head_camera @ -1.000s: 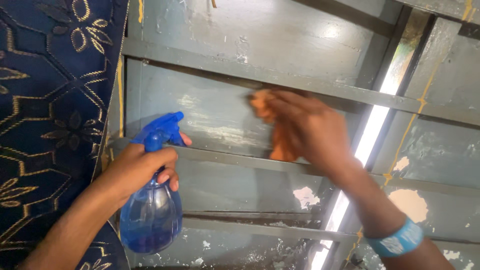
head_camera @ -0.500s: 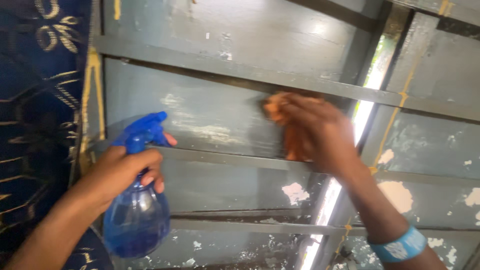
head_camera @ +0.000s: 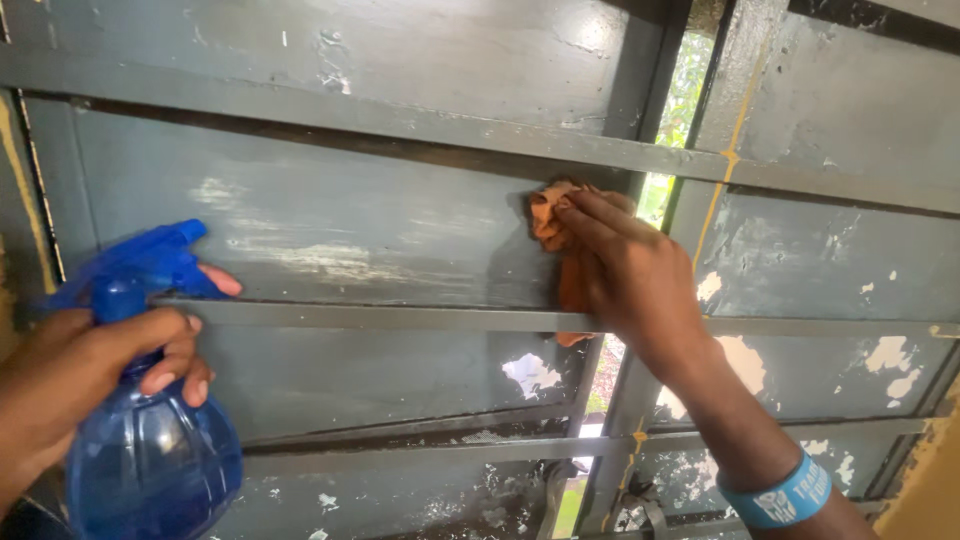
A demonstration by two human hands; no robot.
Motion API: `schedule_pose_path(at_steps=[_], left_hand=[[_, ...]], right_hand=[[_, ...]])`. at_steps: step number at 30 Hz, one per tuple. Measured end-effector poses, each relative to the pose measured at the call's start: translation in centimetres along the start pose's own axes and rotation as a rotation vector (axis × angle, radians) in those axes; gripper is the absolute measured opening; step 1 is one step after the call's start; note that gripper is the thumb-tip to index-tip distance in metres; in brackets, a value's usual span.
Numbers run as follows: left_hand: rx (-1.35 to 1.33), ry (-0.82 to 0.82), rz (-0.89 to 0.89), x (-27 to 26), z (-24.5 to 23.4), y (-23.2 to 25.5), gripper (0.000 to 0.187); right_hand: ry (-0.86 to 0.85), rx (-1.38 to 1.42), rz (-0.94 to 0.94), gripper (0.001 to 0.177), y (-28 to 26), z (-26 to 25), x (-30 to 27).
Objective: The person cleans a window by wiping the surface with a cloth while holding a spray bottle.
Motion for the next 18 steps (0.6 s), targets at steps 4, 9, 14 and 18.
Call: schedule_pose_path(at_steps=[4, 9, 14, 18], left_hand=[[0.070, 0.067, -0.049, 0.0, -0.6, -0.4, 0.046], [0.025, 0.121, -0.121, 0.0, -1.0, -1.4, 0.047], [0.038, 0.157, -0.154, 0.2, -1.4, -1.7, 0.048], [0.032, 0.095, -0.083, 0.2, -1.1, -1.2, 0.046]], right_hand=[[-0.013, 0.025, 0.027, 0.052, -0.8, 0.0, 1.1], [0.029, 0.151, -0.149, 0.048, -4.7, 1.1, 3.1], [0.059, 0.107, -0.060, 0.049, -2.3, 0.7, 2.2], [0.000, 0.053, 0.130, 0.040, 2.0, -0.4, 1.1]])
Point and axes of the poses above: each hand's wrist, its own x-axis towards the middle knuckle, its own z-axis out of the palm, y = z × x, the point moved 10 cm from there along x, towards the middle knuckle, and after that the axes turned 1 degree about -z, right-handed, at the moved point
